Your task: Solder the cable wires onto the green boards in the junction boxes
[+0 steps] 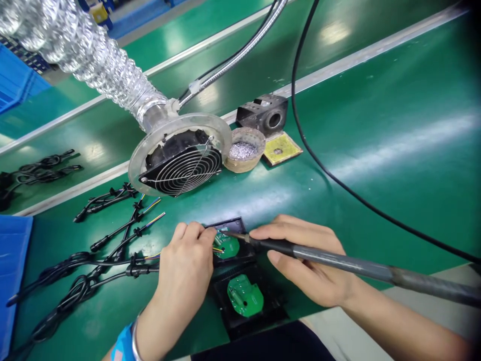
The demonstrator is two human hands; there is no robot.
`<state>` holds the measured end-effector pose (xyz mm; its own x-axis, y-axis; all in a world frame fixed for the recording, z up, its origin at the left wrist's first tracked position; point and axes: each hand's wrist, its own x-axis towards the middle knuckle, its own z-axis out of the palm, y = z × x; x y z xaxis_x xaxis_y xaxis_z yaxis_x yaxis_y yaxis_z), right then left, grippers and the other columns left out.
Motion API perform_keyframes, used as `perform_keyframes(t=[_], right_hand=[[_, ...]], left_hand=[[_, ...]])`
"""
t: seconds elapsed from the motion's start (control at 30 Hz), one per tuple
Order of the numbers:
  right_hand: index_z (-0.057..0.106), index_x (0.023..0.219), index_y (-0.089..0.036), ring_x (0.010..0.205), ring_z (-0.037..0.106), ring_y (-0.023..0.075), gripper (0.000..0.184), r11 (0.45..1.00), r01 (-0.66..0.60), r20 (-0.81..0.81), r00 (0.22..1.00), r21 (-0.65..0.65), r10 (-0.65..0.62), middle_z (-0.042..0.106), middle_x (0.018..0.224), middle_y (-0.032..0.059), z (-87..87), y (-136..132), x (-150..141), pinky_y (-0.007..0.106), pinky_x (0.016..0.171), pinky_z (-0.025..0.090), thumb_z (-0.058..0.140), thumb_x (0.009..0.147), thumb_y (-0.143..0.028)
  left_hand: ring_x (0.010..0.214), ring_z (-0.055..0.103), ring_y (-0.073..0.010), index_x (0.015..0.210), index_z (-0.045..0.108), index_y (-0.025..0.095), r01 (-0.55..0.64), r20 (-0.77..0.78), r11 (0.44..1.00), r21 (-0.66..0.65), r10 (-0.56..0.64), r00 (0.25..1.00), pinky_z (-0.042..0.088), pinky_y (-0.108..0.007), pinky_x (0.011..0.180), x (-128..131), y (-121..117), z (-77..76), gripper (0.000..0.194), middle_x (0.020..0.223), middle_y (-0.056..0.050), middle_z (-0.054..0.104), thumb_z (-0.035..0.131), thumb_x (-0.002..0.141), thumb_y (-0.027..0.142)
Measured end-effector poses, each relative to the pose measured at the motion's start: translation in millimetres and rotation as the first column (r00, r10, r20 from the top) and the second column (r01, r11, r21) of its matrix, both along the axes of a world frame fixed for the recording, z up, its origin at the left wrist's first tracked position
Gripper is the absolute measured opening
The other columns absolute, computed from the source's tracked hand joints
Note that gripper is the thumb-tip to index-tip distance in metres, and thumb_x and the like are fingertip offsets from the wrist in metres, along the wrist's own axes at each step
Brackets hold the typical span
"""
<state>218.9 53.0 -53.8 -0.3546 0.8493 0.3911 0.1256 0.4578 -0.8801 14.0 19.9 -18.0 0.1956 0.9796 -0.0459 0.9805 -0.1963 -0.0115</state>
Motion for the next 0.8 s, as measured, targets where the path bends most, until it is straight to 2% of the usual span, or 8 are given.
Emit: perform_keyframes(t=[0.23,0.43,0.8], right_hand=[[0.068,0.106,-0.023,0.058,0.055,0.0133,0.034,1.000,0.017,-0.015,1.000,0.018,-0.017,0.069,0.079,0.0027,0.1,-0.4,0.6,0.027,0.050,0.046,0.053,0.080,-0.009],[0.069,0.103,-0.018,0.061,0.055,0.0115,0.031,1.000,0.001,-0.059,0.998,0.013,0.000,0.068,0.079,0.0025,-1.2,0.2,1.0,0.025,0.052,0.047,0.053,0.079,-0.006],[0.069,0.106,-0.016,0.060,0.054,0.0112,0.034,0.999,0.005,-0.077,0.997,0.040,-0.002,0.065,0.075,0.0032,-1.4,-2.8,0.9,0.025,0.050,0.045,0.053,0.078,-0.004]], left_hand=[[0.077,0.055,-0.0199,0.101,0.071,0.022,0.047,-0.004,0.998,0.033,-0.047,0.999,0.043,-0.027,0.050,0.8,-0.4,0.8,0.019,0.086,-0.003,0.067,0.057,0.090,0.016],[0.078,0.056,-0.0199,0.100,0.071,0.023,0.021,-0.019,0.999,0.024,-0.020,1.000,0.042,-0.027,0.049,2.9,1.0,1.7,0.018,0.085,-0.002,0.066,0.060,0.089,0.015],[0.076,0.055,-0.0203,0.101,0.071,0.021,0.034,0.000,0.999,0.041,-0.035,0.999,0.043,-0.029,0.050,1.1,2.3,-2.8,0.018,0.082,-0.002,0.065,0.061,0.088,0.014]])
